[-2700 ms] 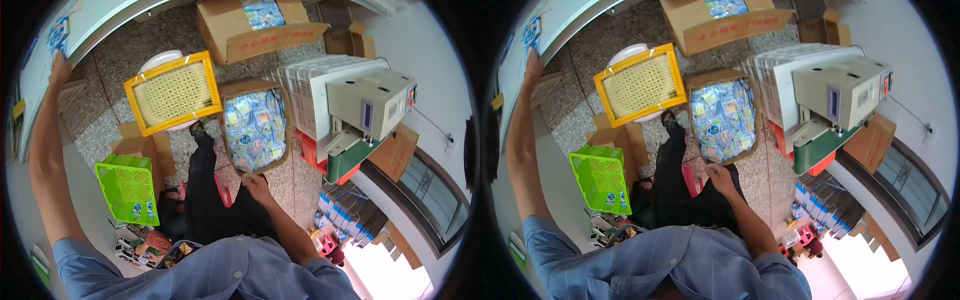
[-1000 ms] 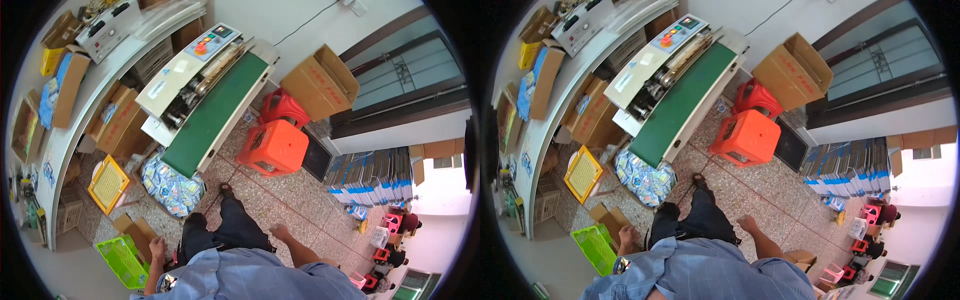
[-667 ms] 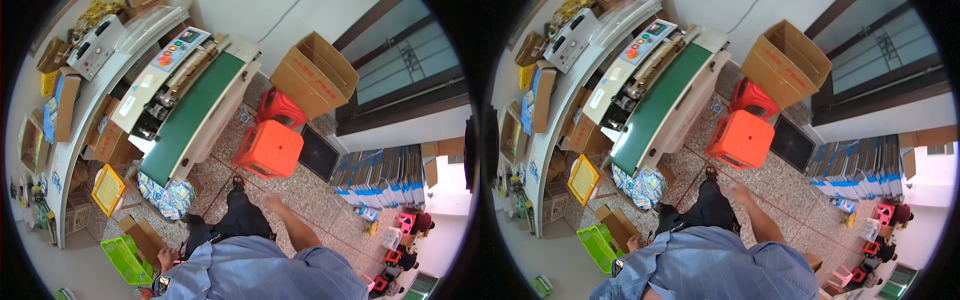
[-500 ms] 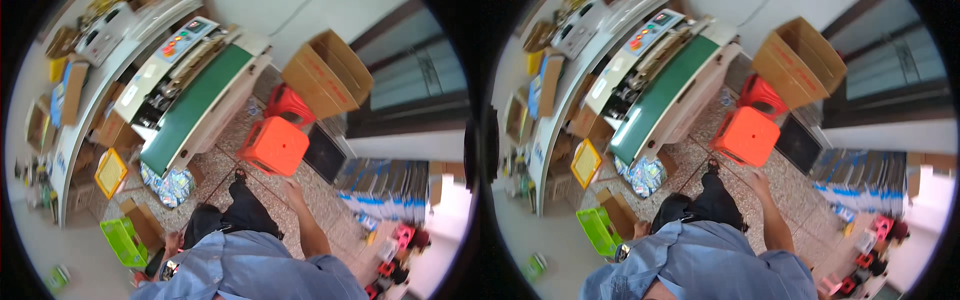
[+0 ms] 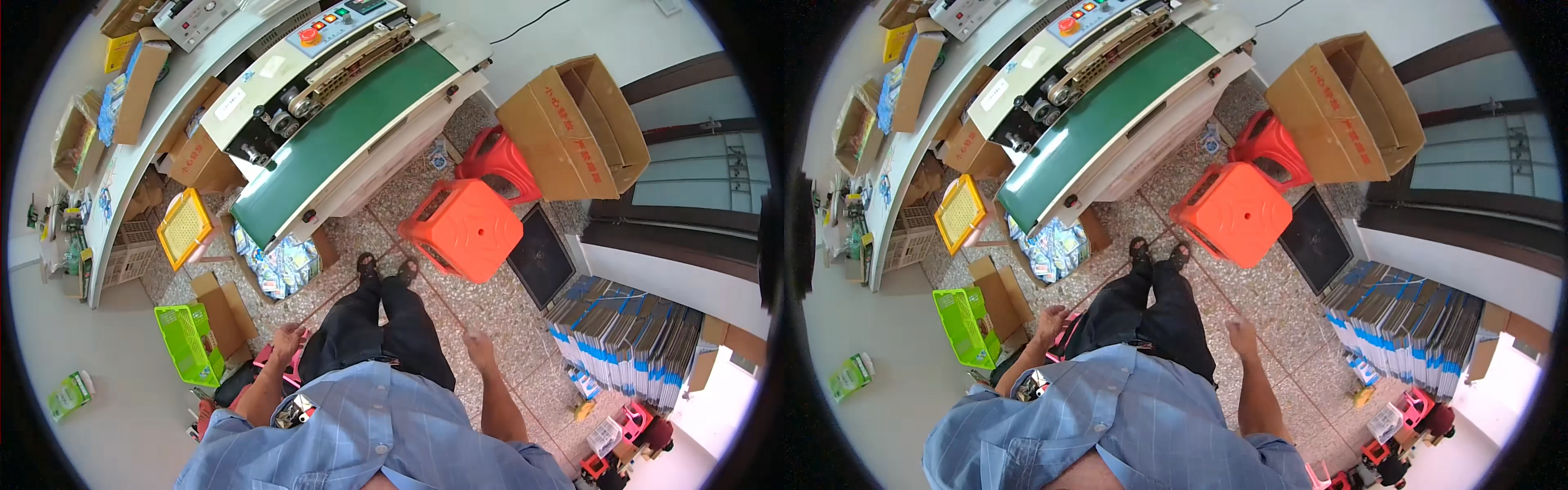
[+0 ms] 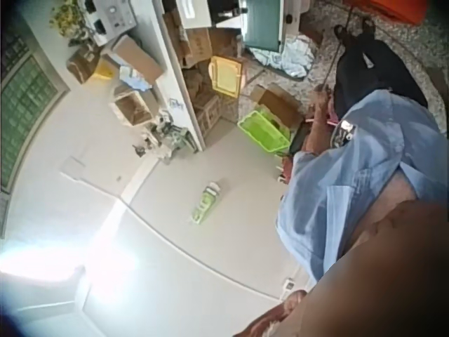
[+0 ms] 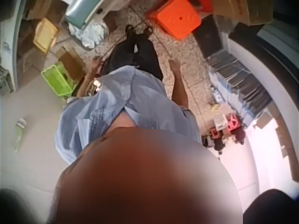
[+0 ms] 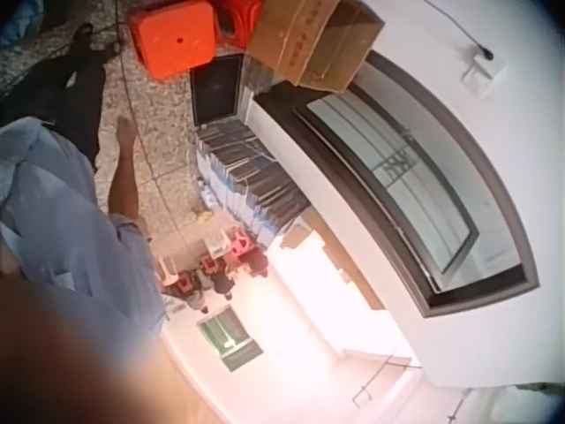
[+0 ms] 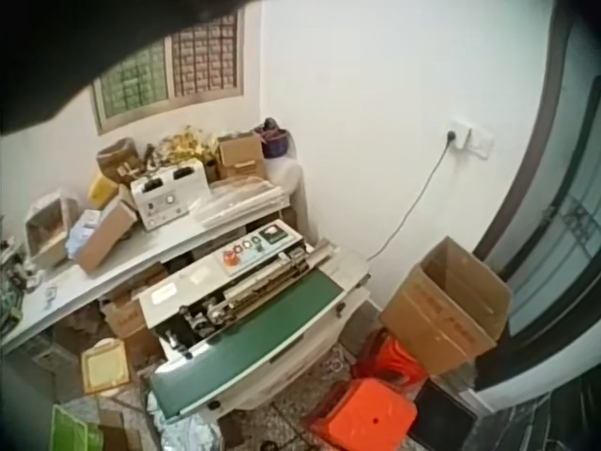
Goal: Sealing small blue packets using a conveyor heat-sealer and organizing them into cardboard boxes.
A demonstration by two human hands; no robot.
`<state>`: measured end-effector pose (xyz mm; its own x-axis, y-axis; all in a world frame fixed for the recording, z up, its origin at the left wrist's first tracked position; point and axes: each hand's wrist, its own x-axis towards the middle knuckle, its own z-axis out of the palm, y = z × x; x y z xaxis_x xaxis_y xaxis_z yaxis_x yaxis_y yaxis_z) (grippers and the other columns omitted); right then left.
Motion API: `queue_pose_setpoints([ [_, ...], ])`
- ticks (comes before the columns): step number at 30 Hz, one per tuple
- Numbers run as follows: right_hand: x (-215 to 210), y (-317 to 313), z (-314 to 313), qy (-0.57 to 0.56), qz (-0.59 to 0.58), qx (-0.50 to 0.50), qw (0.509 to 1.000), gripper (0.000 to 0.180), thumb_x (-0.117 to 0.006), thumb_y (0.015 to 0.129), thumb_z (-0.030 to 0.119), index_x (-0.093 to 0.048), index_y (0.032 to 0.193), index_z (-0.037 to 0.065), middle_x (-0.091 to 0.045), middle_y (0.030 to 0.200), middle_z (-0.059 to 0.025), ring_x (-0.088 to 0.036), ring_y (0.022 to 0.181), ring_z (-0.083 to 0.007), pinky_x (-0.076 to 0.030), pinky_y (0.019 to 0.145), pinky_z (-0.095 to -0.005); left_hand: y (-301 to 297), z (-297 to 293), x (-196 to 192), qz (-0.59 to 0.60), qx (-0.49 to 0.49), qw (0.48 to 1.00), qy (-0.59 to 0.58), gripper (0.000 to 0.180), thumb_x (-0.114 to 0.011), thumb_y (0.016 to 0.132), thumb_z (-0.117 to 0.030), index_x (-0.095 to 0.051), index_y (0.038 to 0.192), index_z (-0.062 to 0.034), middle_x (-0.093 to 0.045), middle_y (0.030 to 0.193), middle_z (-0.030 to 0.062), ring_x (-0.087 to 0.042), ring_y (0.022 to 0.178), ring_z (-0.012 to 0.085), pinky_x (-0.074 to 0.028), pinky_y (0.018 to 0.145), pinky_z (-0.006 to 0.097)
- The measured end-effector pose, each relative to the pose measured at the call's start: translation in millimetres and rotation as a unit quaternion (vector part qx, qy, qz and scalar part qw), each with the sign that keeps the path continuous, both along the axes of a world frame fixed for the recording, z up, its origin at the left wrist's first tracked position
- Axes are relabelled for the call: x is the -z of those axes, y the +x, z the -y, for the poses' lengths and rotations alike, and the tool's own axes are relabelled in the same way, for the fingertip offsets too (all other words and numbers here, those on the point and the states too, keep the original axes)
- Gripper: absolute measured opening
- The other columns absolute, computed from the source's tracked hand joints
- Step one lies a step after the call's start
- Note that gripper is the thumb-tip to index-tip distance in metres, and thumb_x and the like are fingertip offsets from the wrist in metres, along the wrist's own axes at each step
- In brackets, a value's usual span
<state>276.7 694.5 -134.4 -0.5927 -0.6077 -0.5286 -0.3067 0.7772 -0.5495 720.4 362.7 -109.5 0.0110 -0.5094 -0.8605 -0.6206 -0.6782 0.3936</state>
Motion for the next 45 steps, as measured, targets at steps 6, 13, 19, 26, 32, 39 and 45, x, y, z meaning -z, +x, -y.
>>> queue_pose_setpoints([
  [6,-6,-85,85,-0.048,-0.007,0.084,0.995,0.02,-0.065,0.091,0.019,-0.066,0.094,0.0,-0.067,0.085,-0.0141,-0.064,0.083,-0.02,-0.049,0.073,-0.0363,-42,8,4,-0.017,-0.01,1.0,-0.003,0.04,-0.066,0.092,-0.022,-0.061,0.121,0.0049,-0.071,0.095,0.0126,-0.068,0.077,0.0187,-0.054,0.064,0.032],
  [13,95,-221,81,-0.04,-0.09,0.185,0.978,0.052,-0.068,0.09,0.038,-0.055,0.126,0.003,-0.064,0.112,-0.0133,-0.06,0.105,-0.0244,-0.046,0.089,-0.0355,-236,38,54,-0.158,0.086,0.981,-0.069,0.036,-0.068,0.094,-0.02,-0.06,0.118,0.0055,-0.067,0.102,0.0124,-0.064,0.09,0.0178,-0.054,0.076,0.03],
  [19,143,-258,140,-0.037,0.173,0.347,0.921,0.087,-0.063,0.09,0.056,-0.031,0.151,0.004,-0.049,0.144,-0.0111,-0.048,0.131,-0.0274,-0.039,0.106,-0.0368,-459,51,116,-0.252,0.083,0.953,-0.148,0.063,-0.078,0.082,-0.042,-0.06,0.121,0.0043,-0.068,0.112,0.0147,-0.064,0.101,0.0212,-0.051,0.09,0.036],
  [26,150,-266,126,-0.217,0.32,0.386,0.838,0.077,-0.058,0.094,0.055,-0.034,0.151,0.009,-0.044,0.149,-0.0082,-0.046,0.134,-0.0244,-0.04,0.108,-0.0429,-529,23,186,-0.15,0.229,0.948,-0.165,0.09,-0.079,0.066,-0.066,-0.063,0.12,0.0041,-0.061,0.123,0.0258,-0.06,0.115,0.0365,-0.048,0.099,0.043],
  [32,120,-250,115,-0.204,0.331,0.495,0.777,0.066,-0.065,0.095,0.037,-0.04,0.145,0.004,-0.049,0.142,-0.0116,-0.054,0.125,-0.0273,-0.047,0.102,-0.0438,-505,-37,177,-0.044,0.312,0.92,-0.234,0.095,-0.077,0.073,-0.062,-0.05,0.134,0.0059,-0.049,0.135,0.0289,-0.047,0.128,0.0411,-0.041,0.106,0.047],
  [39,79,-264,39,-0.209,0.268,0.497,0.799,0.065,-0.055,0.099,0.044,-0.039,0.146,0.002,-0.048,0.144,-0.0118,-0.05,0.13,-0.0265,-0.042,0.108,-0.0434,-547,-102,110,-0.078,0.304,0.934,-0.172,0.107,-0.074,0.074,-0.064,-0.037,0.143,0.0077,-0.044,0.139,0.0309,-0.045,0.129,0.044,-0.039,0.108,0.048],
  [45,58,-302,-18,-0.214,0.196,0.548,0.785,0.062,-0.057,0.098,0.044,-0.045,0.142,0.002,-0.052,0.14,-0.0112,-0.052,0.127,-0.0261,-0.042,0.108,-0.0416,-598,-150,111,-0.125,0.356,0.919,-0.116,0.109,-0.072,0.073,-0.068,-0.037,0.142,0.0083,-0.044,0.139,0.0304,-0.042,0.132,0.0435,-0.037,0.111,0.046],
])
